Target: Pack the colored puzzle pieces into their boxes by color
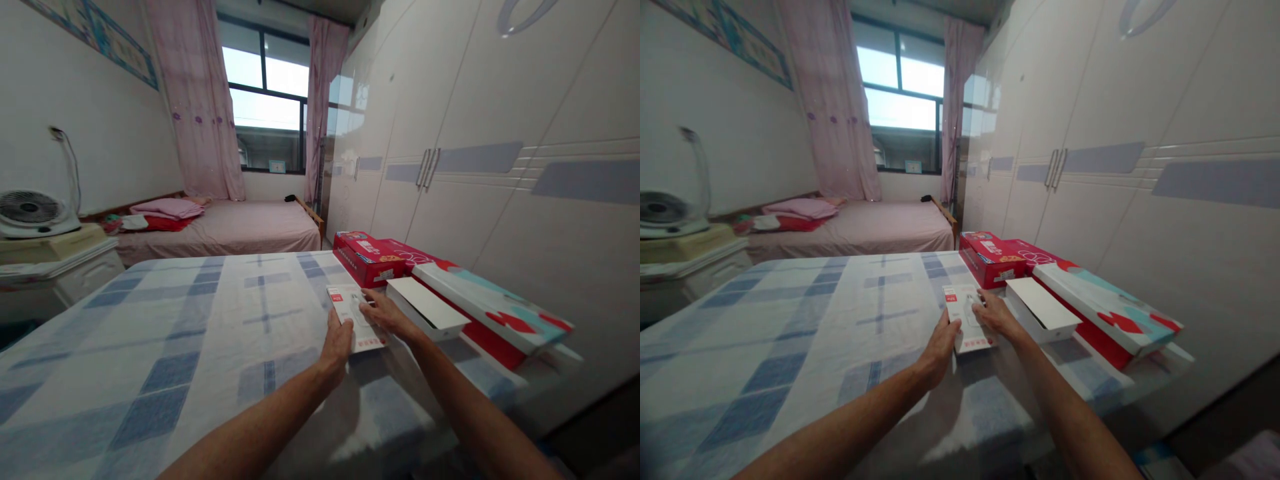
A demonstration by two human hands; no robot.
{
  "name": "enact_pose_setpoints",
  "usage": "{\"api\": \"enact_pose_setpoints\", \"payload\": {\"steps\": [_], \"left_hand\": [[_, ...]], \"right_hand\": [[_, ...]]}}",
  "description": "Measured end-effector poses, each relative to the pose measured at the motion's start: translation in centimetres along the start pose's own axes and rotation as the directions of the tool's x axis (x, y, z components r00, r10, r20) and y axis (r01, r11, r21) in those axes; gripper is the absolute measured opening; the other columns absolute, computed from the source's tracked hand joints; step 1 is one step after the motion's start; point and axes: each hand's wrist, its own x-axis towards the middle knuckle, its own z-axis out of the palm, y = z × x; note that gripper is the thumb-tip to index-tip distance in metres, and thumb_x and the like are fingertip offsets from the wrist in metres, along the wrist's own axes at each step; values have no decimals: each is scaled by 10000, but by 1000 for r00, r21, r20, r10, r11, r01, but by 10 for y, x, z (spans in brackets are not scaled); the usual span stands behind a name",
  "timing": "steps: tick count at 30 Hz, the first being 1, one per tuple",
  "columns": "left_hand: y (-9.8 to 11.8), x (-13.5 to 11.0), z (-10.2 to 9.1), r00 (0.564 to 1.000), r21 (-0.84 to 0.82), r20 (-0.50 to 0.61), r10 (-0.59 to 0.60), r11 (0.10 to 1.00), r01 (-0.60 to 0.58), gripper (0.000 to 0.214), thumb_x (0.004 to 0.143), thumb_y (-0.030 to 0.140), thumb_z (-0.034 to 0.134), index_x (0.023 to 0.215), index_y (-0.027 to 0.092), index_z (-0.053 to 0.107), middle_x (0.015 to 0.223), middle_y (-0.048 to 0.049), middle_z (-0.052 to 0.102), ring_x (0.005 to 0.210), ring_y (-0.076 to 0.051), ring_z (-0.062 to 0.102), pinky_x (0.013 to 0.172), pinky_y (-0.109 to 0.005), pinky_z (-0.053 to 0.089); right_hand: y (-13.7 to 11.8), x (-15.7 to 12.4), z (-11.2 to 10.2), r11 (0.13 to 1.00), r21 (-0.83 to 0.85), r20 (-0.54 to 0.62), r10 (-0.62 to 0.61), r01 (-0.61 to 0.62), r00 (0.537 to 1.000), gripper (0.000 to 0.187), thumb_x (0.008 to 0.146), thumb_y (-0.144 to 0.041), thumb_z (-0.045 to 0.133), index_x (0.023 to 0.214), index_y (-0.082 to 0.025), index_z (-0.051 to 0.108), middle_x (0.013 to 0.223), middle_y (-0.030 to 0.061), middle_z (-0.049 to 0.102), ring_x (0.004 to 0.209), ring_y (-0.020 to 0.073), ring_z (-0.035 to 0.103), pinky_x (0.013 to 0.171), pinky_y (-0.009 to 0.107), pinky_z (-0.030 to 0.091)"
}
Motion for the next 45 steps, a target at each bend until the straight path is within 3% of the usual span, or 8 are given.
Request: {"api": "enact_pose_setpoints", "payload": {"steps": [5,11,14,19,28,39,42,45], "left_hand": [[-15,8,37,998,46,21,-54,998,53,540,733,168,488,1273,177,488,1215,-84,619,1141,-211,564,927,-297,478],[-16,16,58,992,153,95,-86,986,71,504,762,181,457,1263,160,506,1278,-91,591,1213,-219,511,993,-299,422],[-13,13,43,990,255,112,-82,966,51,485,823,235,425,1293,131,483,1389,-119,498,1302,-221,426,1080,-323,325],[1,1,-5,996,397,6,-89,915,79,545,845,331,468,1328,79,434,1484,-186,348,1377,-255,318,1135,-363,226],[15,12,-82,982,579,-20,188,803,-142,465,856,320,438,1284,139,426,1392,-182,419,1270,-264,459,1068,-429,353],[3,22,-91,964,641,28,263,736,-219,411,844,299,420,1225,149,460,1349,-189,433,1201,-274,505,1014,-463,412],[0,23,-92,963,642,16,269,735,-216,420,850,309,404,1229,136,458,1346,-192,434,1190,-270,512,1016,-458,410],[-3,25,-93,964,650,13,265,730,-210,419,858,313,390,1236,143,454,1356,-182,430,1184,-256,514,1014,-450,413]], "right_hand": [[16,-10,-31,971,-230,-1,-63,61,998,321,831,-248,460,1096,-146,611,1082,91,669,955,218,615,834,305,452],[14,-23,-43,864,-501,-87,10,-52,996,414,883,-285,412,1214,-76,544,1191,179,615,1114,262,564,935,345,406],[2,-33,-34,833,-550,-137,-23,-57,990,563,891,-419,423,1343,-85,449,1360,185,494,1268,285,440,1023,397,345],[-16,-38,-20,820,-572,-46,10,-35,999,728,809,-621,481,1363,-151,436,1420,169,419,1299,337,372,1022,469,327],[-13,-20,-25,806,-591,82,36,19,996,532,803,-360,504,1298,-170,474,1355,159,452,1201,324,433,880,448,402],[6,-21,-14,716,-695,-113,-21,-64,993,498,814,-388,499,1257,-162,526,1326,152,498,1252,342,370,972,508,317],[11,-24,-30,749,-662,-155,-92,-34,984,553,855,-510,456,1286,-169,512,1375,136,475,1277,310,364,1006,466,319],[26,-34,-59,750,-642,-337,-90,-159,937,565,895,-509,395,1324,-151,476,1362,141,494,1256,279,408,1009,436,337]]}}
